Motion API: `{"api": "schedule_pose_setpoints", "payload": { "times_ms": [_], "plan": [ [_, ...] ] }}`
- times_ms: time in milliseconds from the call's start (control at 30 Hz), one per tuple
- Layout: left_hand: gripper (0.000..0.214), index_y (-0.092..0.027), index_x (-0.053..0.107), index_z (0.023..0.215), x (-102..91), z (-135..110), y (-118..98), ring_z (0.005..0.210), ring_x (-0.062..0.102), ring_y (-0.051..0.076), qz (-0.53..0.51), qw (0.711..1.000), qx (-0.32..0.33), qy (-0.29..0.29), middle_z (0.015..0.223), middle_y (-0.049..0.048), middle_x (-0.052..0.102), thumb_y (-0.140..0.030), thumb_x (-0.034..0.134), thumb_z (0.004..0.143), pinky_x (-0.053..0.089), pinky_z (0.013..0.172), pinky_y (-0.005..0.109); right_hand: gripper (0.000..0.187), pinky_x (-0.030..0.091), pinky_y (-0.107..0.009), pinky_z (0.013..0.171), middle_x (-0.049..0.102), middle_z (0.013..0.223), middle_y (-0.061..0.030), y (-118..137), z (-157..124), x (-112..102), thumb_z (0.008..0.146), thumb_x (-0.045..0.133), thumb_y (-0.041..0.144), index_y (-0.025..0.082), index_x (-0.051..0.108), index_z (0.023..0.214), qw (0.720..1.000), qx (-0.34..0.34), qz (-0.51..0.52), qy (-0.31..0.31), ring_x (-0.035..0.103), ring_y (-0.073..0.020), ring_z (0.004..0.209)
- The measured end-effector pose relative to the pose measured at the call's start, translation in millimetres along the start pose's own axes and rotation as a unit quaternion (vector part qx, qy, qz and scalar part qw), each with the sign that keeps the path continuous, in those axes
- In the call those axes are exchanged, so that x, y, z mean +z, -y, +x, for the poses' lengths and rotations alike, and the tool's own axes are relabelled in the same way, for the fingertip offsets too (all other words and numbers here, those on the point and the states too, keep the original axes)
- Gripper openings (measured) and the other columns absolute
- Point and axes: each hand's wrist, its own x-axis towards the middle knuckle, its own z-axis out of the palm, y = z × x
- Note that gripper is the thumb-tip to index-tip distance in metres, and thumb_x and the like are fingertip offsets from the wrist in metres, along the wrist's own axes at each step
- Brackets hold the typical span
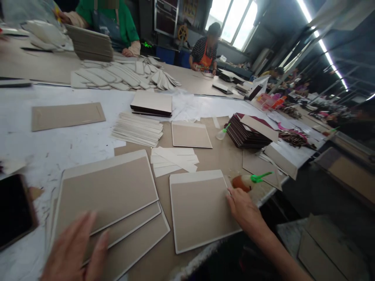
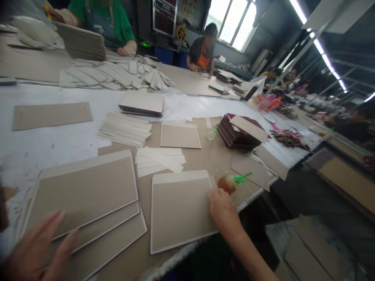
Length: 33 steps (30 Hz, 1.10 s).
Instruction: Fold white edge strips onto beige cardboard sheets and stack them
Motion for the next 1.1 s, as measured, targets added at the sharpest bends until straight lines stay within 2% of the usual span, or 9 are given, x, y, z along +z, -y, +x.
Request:
{"api": "schedule_pose_setpoints", "payload": {
  "times_ms": [67,167,300,433,633,767,833,967,1100],
  "plan": [
    [0.045,-0.036,0.042,0.123,7.8,-19,-25,0.103,0.054,0.023,-0.045,0.994,0.040,0.088,0.119,-0.0030,0.054,-0.036,0.049,0.078,0.043,0.094,0.036,0.028,0.040,-0.030,0.078,0.056,0.088,-0.0101,-15,-20,10,0.086,0.035,0.021,0.014,0.057,0.101,1.000,0.012,-0.017,0.007,0.053,-0.0207,0.088],
    [0.040,-0.027,0.048,0.120,29.8,-45,-65,0.096,0.059,0.019,-0.140,0.962,0.002,0.236,0.114,0.0019,0.058,-0.034,0.046,0.080,0.051,0.079,0.025,0.031,0.040,-0.029,0.077,0.055,0.086,-0.0092,-23,-33,20,0.087,0.029,0.021,0.016,0.057,0.100,1.000,0.017,-0.011,0.001,0.053,-0.0193,0.085],
    [0.048,-0.013,0.044,0.122,56.4,-57,-105,0.093,0.059,0.020,-0.210,0.942,-0.112,0.236,0.118,0.0130,0.053,-0.036,0.041,0.081,0.050,0.082,0.030,0.034,0.040,-0.028,0.075,0.055,0.084,-0.0100,-22,-32,27,0.087,0.026,0.020,0.015,0.059,0.094,0.999,0.031,0.006,-0.020,0.054,-0.0190,0.084],
    [0.055,-0.010,0.047,0.118,60.5,-53,-125,0.096,0.055,0.024,-0.251,0.925,-0.204,0.198,0.116,0.0161,0.051,-0.041,0.044,0.074,0.048,0.082,0.035,0.032,0.040,-0.029,0.076,0.058,0.084,-0.0110,-29,-26,34,0.085,0.029,0.022,0.015,0.059,0.093,0.996,0.033,0.062,-0.047,0.055,-0.0194,0.084],
    [0.058,-0.010,0.052,0.110,57.9,-36,-135,0.073,0.057,0.019,-0.350,0.862,-0.328,0.164,0.086,0.0089,0.060,-0.044,0.054,0.062,0.047,0.071,0.031,0.038,0.043,-0.032,0.080,0.063,0.087,-0.0138,-45,-10,40,0.074,0.033,0.035,0.011,0.060,0.087,0.974,0.059,0.220,-0.018,0.057,-0.0227,0.087],
    [0.046,-0.011,0.057,0.085,59.3,-26,-143,0.070,0.058,0.020,-0.495,0.765,-0.352,0.212,0.072,0.0066,0.062,-0.048,0.061,0.059,0.046,0.069,0.031,0.039,0.046,-0.033,0.072,0.067,0.083,-0.0109,-44,-7,28,0.066,0.038,0.045,0.017,0.062,0.076,0.950,0.072,0.303,0.036,0.061,-0.0243,0.081],
    [0.043,-0.013,0.057,0.077,56.1,-22,-147,0.071,0.059,0.021,-0.530,0.737,-0.357,0.218,0.072,0.0064,0.063,-0.050,0.065,0.056,0.046,0.069,0.031,0.037,0.047,-0.032,0.069,0.068,0.080,-0.0093,-42,-7,23,0.063,0.040,0.048,0.020,0.062,0.070,0.943,0.078,0.322,0.036,0.061,-0.0248,0.079],
    [0.043,-0.013,0.057,0.082,30.7,-2,-140,0.071,0.060,0.019,-0.552,0.728,-0.354,0.200,0.076,0.0059,0.065,-0.047,0.067,0.057,0.046,0.069,0.029,0.039,0.046,-0.033,0.071,0.069,0.082,-0.0096,-38,-6,22,0.060,0.039,0.051,0.021,0.062,0.071,0.937,0.106,0.332,0.008,0.061,-0.0256,0.082],
    [0.041,-0.013,0.057,0.089,-12.3,40,-97,0.076,0.059,0.017,-0.538,0.758,-0.346,0.124,0.080,0.0045,0.065,-0.040,0.069,0.060,0.045,0.074,0.028,0.046,0.045,-0.033,0.073,0.068,0.084,-0.0105,-31,-1,23,0.059,0.038,0.057,0.020,0.061,0.074,0.945,0.106,0.307,0.033,0.060,-0.0264,0.084]
  ]
}}
